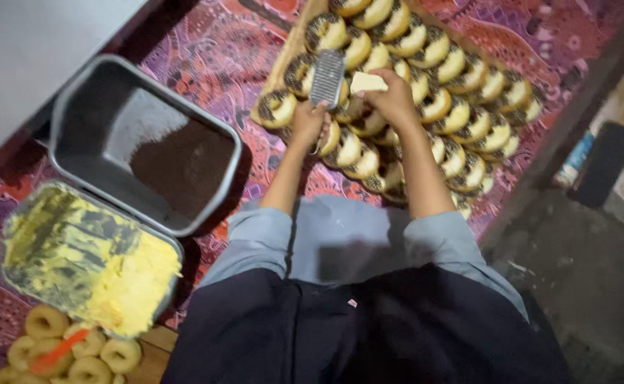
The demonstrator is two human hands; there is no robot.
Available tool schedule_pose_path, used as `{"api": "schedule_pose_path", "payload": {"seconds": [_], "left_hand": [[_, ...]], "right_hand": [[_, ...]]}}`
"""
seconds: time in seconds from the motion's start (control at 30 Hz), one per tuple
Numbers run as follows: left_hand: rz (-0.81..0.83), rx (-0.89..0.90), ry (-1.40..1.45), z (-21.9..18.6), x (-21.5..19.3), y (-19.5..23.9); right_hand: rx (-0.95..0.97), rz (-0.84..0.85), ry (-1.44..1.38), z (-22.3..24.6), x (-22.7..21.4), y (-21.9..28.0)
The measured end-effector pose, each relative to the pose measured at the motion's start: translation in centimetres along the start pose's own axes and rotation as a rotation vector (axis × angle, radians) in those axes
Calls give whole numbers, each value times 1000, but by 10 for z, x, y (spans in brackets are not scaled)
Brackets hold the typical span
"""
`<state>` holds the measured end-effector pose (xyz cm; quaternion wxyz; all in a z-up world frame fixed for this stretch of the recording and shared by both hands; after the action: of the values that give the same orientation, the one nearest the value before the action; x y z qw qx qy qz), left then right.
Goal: The person sits on a mat and uses a handheld grater to grate a block of cheese over rows of donuts arranged on a wooden board. The person repeatedly grates cheese onto each donut, moving across the rows.
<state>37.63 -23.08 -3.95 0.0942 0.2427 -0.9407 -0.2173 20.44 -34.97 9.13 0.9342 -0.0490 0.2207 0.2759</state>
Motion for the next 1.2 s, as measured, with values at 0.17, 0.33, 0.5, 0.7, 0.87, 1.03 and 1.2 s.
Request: {"api": "schedule_pose_path", "payload": {"seconds": [0.17, 0.33, 0.5, 0.7, 0.87, 1.03, 1.2], "left_hand": [[71, -96, 188, -20, 7, -64], [34, -72, -112, -34, 8, -95], [59, -254, -16, -25, 13, -97], [121, 30, 31, -50, 8, -69], [71, -5, -105, -56, -7, -35], [-3, -7, -200, -17, -13, 25], [-31, 102, -538, 16, 18, 1]], "right_hand": [[-50, -14, 311, 5, 37, -98], [-94, 51, 516, -6, 65, -162], [-93, 14, 684, -20, 88, -174], [-112, 112, 693, -36, 94, -192], [85, 154, 691, -56, 98, -201], [204, 191, 507, -41, 68, -196], [498, 97, -157, -5, 10, -156]]}}
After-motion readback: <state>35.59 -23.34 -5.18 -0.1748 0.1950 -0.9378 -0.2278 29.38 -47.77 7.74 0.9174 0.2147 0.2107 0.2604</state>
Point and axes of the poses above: each hand's wrist, its own y-axis away from the middle knuckle, its own x-axis out of the palm, z = x × y, the point moved 3 cm from there along -y, towards the middle knuckle, and after that the axes turned 6 degrees about -x, right-handed, at the moved point
